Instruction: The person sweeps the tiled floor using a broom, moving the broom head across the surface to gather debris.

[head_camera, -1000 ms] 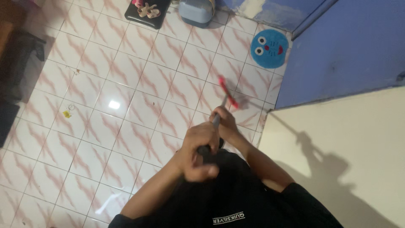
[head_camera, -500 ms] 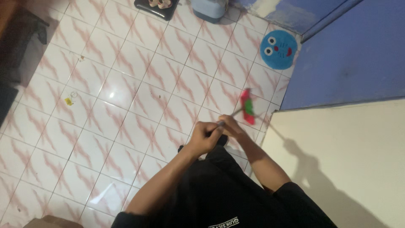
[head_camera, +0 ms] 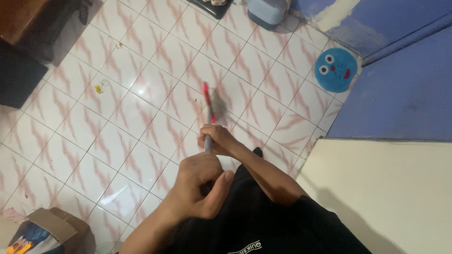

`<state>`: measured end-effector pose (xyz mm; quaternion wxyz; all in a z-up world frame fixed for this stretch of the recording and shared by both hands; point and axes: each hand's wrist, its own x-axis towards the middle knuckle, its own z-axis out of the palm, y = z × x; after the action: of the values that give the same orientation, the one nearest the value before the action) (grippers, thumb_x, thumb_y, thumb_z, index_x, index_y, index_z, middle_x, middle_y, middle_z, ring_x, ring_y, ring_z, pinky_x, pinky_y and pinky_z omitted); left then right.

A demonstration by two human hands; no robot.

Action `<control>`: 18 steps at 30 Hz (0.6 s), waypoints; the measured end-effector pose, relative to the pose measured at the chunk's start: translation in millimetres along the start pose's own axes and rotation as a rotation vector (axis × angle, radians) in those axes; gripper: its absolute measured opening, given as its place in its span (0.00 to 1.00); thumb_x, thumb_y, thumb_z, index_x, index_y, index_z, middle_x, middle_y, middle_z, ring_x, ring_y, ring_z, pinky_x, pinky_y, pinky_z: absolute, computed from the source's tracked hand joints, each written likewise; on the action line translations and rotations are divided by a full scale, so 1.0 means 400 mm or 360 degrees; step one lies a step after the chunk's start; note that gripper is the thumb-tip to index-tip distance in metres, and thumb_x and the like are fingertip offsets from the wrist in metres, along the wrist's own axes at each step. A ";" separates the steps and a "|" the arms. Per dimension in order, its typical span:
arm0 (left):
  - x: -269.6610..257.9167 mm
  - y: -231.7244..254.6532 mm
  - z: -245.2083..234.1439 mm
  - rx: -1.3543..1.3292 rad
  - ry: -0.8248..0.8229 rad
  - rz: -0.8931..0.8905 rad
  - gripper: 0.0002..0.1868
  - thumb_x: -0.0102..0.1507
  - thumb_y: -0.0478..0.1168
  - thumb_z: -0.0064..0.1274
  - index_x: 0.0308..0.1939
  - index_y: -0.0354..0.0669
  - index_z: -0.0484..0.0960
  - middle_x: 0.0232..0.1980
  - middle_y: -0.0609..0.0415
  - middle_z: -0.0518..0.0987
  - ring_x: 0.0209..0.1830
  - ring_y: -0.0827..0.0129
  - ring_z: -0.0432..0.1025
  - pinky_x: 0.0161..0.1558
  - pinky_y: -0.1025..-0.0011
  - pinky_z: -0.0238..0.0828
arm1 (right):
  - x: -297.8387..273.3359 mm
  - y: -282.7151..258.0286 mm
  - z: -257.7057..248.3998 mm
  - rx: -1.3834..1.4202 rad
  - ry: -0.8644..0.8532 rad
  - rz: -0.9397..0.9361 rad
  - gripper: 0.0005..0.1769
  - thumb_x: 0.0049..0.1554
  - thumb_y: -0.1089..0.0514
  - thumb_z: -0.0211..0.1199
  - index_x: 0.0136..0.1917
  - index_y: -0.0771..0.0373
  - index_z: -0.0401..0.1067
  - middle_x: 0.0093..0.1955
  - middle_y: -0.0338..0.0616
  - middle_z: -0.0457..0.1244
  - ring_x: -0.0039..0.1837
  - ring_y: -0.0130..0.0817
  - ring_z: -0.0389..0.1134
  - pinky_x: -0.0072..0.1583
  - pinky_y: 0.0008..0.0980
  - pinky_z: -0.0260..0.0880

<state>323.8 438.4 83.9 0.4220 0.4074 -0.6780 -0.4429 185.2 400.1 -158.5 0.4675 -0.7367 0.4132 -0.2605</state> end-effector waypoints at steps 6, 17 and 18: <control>-0.024 -0.194 0.068 -0.0516 0.0120 -0.0221 0.18 0.64 0.34 0.53 0.21 0.37 0.65 0.20 0.54 0.63 0.20 0.72 0.56 0.26 0.68 0.49 | -0.076 0.224 -0.112 -0.0597 -0.0179 0.0434 0.12 0.46 0.51 0.69 0.31 0.58 0.69 0.35 0.45 0.66 0.40 0.47 0.70 0.43 0.43 0.68; -0.056 -0.259 0.080 -0.0225 0.0244 -0.0433 0.19 0.63 0.33 0.53 0.18 0.38 0.67 0.16 0.54 0.65 0.15 0.75 0.58 0.21 0.68 0.52 | -0.002 0.386 0.130 -0.0164 -0.0128 0.0075 0.10 0.50 0.58 0.62 0.33 0.62 0.65 0.33 0.45 0.60 0.37 0.41 0.64 0.40 0.40 0.64; -0.055 -0.215 0.060 -0.0201 0.0204 -0.0334 0.19 0.63 0.33 0.53 0.18 0.38 0.68 0.17 0.52 0.67 0.14 0.72 0.60 0.21 0.67 0.53 | 0.014 0.318 0.138 0.0010 -0.0147 0.0178 0.10 0.50 0.58 0.62 0.33 0.62 0.65 0.34 0.45 0.60 0.37 0.41 0.64 0.40 0.40 0.64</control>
<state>323.5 441.4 -8.0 0.4406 0.4761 -0.5742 -0.4995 184.2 393.2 -297.1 0.5022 -0.7224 0.4308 -0.2009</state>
